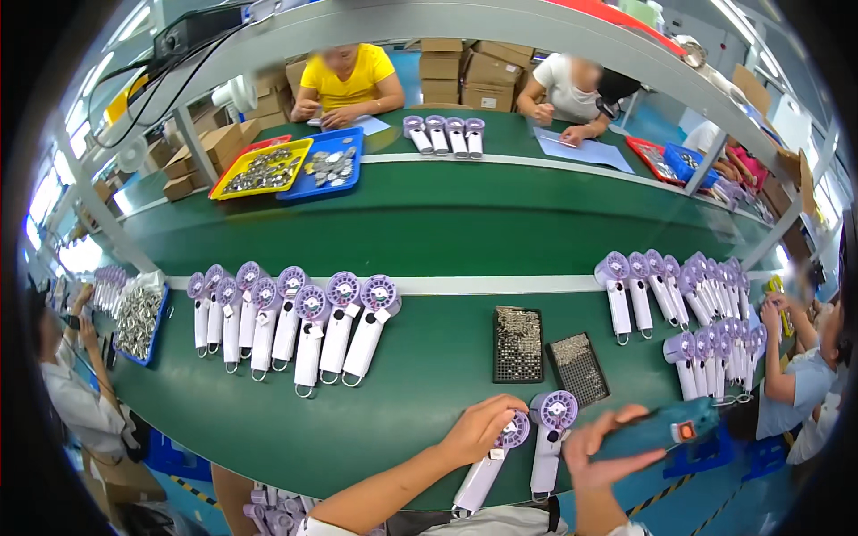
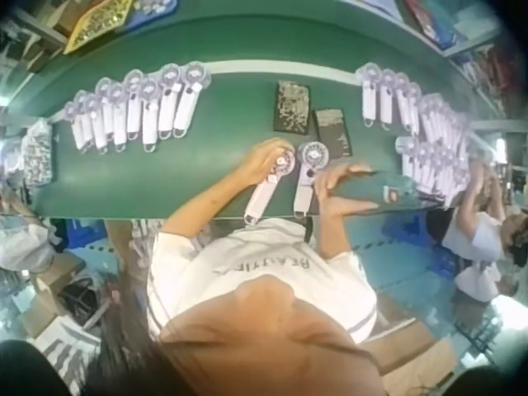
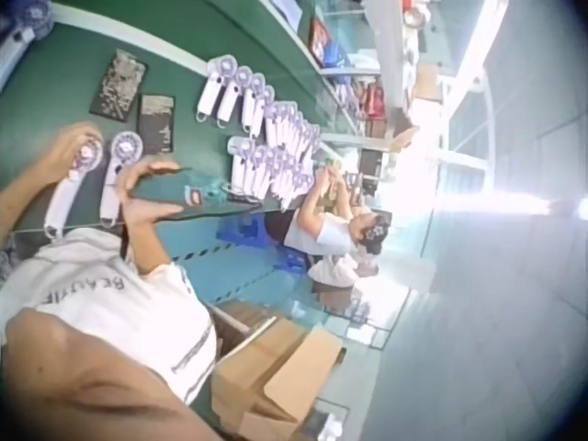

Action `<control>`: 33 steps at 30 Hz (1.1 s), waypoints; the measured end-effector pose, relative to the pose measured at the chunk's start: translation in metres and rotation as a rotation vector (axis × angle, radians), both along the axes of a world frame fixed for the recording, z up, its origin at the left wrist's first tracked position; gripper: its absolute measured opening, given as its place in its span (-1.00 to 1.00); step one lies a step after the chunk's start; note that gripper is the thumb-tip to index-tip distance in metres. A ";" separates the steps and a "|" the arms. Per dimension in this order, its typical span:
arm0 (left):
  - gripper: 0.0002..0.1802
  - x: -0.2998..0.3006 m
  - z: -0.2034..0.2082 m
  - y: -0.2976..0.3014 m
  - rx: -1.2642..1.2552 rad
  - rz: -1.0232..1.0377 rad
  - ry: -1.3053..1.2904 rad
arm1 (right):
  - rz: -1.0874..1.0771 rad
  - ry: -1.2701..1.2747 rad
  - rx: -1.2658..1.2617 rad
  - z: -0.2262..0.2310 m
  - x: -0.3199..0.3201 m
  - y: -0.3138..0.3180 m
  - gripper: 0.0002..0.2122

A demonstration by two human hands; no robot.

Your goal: Assembling portable handheld fans by joining components and using an electric screwdriver on a production line.

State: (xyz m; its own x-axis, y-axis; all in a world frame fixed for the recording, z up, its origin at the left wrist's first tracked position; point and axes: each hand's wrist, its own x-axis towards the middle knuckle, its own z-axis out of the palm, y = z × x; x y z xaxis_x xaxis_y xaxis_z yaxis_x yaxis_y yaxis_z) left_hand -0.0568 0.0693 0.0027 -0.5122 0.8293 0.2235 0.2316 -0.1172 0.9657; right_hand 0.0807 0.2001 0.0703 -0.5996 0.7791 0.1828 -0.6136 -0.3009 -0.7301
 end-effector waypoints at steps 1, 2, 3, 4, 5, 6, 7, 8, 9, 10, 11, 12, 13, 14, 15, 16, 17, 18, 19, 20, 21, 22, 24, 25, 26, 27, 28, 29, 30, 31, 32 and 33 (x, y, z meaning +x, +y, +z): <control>-0.67 0.003 0.000 0.007 -0.023 0.017 -0.008 | 0.073 -0.028 0.075 -0.012 0.029 0.027 -0.16; -0.71 0.001 0.007 0.012 -0.091 0.011 -0.086 | 0.034 -0.114 0.119 -0.016 0.052 0.037 -0.35; -0.71 0.003 0.008 0.013 -0.090 0.013 -0.081 | -0.035 -0.399 0.195 -0.024 0.073 0.043 -0.46; -0.70 0.006 0.011 0.013 -0.052 0.199 0.018 | -0.112 -0.678 0.271 -0.026 0.085 0.044 -0.52; -0.69 0.007 0.014 0.014 -0.006 0.377 0.123 | -0.038 -0.842 0.188 -0.019 0.084 0.035 -0.48; -0.51 0.014 0.012 0.004 -0.046 0.429 0.160 | 0.009 -1.001 0.374 -0.038 0.091 0.033 -0.50; -0.41 0.027 0.016 -0.005 -0.107 0.475 0.258 | 0.012 -0.955 0.464 -0.035 0.082 0.019 -0.59; -0.30 0.045 0.023 -0.015 -0.171 0.527 0.352 | 0.024 -1.060 0.528 -0.038 0.082 0.010 -0.52; -0.19 0.064 0.022 -0.021 -0.272 0.500 0.364 | 0.046 -1.167 0.592 -0.042 0.086 0.003 -0.44; -0.23 0.082 0.022 -0.022 -0.347 0.463 0.377 | 0.046 -1.198 0.634 -0.044 0.084 -0.002 -0.46; -0.27 0.097 0.025 -0.025 -0.427 0.434 0.392 | 0.056 -1.222 0.678 -0.048 0.079 -0.008 -0.48; -0.50 0.111 0.030 -0.022 -0.346 0.556 0.322 | 0.100 -1.205 0.622 -0.055 0.078 -0.011 -0.50; -0.43 0.114 0.016 -0.030 -0.327 0.492 0.360 | 0.097 -1.164 0.632 -0.053 0.071 -0.018 -0.50; -0.33 0.114 0.012 -0.036 -0.314 0.432 0.386 | 0.104 -1.131 0.643 -0.044 0.066 -0.028 -0.51; -0.26 0.114 0.011 -0.041 -0.292 0.480 0.324 | 0.189 -1.120 0.592 -0.031 0.058 -0.033 -0.51; -0.27 0.113 0.016 -0.045 -0.316 0.488 0.269 | 0.165 -1.058 0.527 -0.056 0.060 -0.039 -0.50; -0.29 0.113 0.019 -0.052 -0.339 0.498 0.214 | 0.142 -0.994 0.463 -0.080 0.062 -0.045 -0.50; -0.27 0.109 0.017 -0.060 -0.351 0.530 0.206 | 0.146 -0.961 0.519 -0.070 0.050 -0.051 -0.52; -0.31 0.101 0.014 -0.066 -0.373 0.563 0.269 | 0.205 -0.989 0.577 -0.067 0.038 -0.052 -0.51; -0.34 0.088 0.010 -0.070 -0.395 0.594 0.333 | 0.263 -1.015 0.635 -0.066 0.024 -0.052 -0.49; -0.38 0.076 0.008 -0.075 -0.318 0.619 0.344 | 0.299 -1.069 0.642 -0.061 0.013 -0.055 -0.44; -0.39 0.064 0.010 -0.076 -0.294 0.630 0.357 | 0.338 -1.076 0.670 -0.051 -0.001 -0.056 -0.44; -0.42 0.033 0.015 -0.075 -0.277 0.653 0.413 | 0.285 -0.982 0.783 -0.043 -0.029 -0.059 -0.46; -0.43 0.016 0.011 -0.071 -0.248 0.656 0.404 | 0.295 -0.940 0.794 -0.046 -0.045 -0.055 -0.46; -0.44 0.002 0.006 -0.069 -0.222 0.658 0.396 | 0.305 -0.899 0.801 -0.047 -0.059 -0.053 -0.46; -0.43 -0.012 0.001 -0.068 -0.221 0.674 0.434 | 0.329 -0.941 0.808 -0.046 -0.075 -0.051 -0.47; -0.43 -0.022 -0.002 -0.067 -0.236 0.680 0.491 | 0.363 -0.987 0.816 -0.044 -0.089 -0.050 -0.47; -0.43 -0.032 -0.001 -0.063 -0.242 0.684 0.556 | 0.397 -0.987 0.803 -0.039 -0.101 -0.047 -0.49; -0.49 -0.037 0.000 -0.058 -0.290 0.694 0.671 | 0.390 -0.986 0.808 -0.039 -0.109 -0.045 -0.49; -0.52 -0.038 0.002 -0.054 -0.341 0.681 0.700 | 0.384 -0.953 0.805 -0.040 -0.114 -0.045 -0.50; -0.55 -0.038 0.004 -0.050 -0.394 0.668 0.726 | 0.382 -0.921 0.801 -0.041 -0.120 -0.045 -0.51; -0.55 -0.042 0.004 -0.044 -0.406 0.693 0.734 | 0.365 -0.896 0.828 -0.042 -0.127 -0.041 -0.51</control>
